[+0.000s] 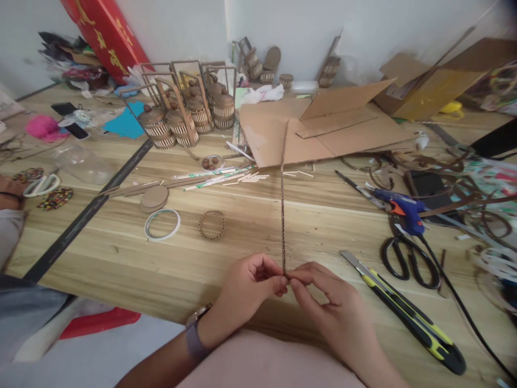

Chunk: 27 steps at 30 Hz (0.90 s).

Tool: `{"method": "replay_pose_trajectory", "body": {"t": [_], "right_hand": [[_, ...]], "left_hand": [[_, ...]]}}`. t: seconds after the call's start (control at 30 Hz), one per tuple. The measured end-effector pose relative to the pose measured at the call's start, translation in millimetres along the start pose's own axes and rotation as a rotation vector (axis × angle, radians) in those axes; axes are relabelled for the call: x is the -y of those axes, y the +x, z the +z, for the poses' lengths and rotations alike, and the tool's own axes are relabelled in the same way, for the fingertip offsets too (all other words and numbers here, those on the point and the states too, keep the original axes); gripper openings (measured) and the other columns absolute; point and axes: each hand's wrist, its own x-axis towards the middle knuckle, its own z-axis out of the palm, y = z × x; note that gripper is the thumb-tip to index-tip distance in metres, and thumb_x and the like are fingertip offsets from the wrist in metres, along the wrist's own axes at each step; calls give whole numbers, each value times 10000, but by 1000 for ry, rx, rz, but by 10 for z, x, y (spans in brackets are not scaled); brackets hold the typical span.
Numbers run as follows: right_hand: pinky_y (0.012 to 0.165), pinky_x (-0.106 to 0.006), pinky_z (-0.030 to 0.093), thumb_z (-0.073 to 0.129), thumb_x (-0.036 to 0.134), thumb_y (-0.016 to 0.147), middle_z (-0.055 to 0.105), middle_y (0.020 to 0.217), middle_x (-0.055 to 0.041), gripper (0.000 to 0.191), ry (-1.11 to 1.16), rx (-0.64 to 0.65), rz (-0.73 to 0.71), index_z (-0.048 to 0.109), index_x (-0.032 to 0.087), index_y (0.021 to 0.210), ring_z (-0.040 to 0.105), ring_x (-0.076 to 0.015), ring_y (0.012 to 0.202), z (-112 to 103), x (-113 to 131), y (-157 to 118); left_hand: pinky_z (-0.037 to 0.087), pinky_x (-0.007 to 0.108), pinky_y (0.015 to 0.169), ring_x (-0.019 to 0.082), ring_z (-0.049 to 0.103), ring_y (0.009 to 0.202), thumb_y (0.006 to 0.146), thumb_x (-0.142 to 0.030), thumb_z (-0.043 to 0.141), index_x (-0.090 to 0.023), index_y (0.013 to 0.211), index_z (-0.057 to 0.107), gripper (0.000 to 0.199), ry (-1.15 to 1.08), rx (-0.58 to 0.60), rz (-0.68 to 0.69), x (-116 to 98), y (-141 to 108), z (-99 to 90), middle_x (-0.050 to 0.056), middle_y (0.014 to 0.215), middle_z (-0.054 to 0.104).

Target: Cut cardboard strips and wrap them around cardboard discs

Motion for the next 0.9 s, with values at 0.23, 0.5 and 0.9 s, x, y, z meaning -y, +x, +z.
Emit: {"method": "replay_pose_trajectory", "body": {"t": [0.23, 0.5, 0.9], "right_hand": [[587, -212, 534, 565, 148, 853, 701, 684, 7, 202, 28, 10, 66, 724, 241, 769, 664, -127, 629, -6, 24, 10], [578, -223, 526, 591, 220, 844, 703, 673, 10, 153, 31, 56, 181, 722, 231, 765, 658, -132, 606, -23, -24, 6], [578, -247, 511, 501, 187, 929, 646, 705, -5, 182, -200, 34, -47, 602, 230, 784, 627, -141, 630, 32, -49, -46]], "left_hand": [[462, 239, 639, 117, 590, 633, 703, -270, 733, -162, 728, 606, 169, 45, 2, 15, 7, -9, -6, -17, 649, 631], [458, 237, 643, 120, 596, 647, 722, -236, 702, -165, 735, 607, 119, 89, 9, 37, 33, -8, -8, -16, 659, 639], [480, 258, 674, 124, 606, 661, 649, -298, 818, -157, 756, 616, 268, -45, 15, -27, 25, -5, -12, -10, 682, 645]]}}
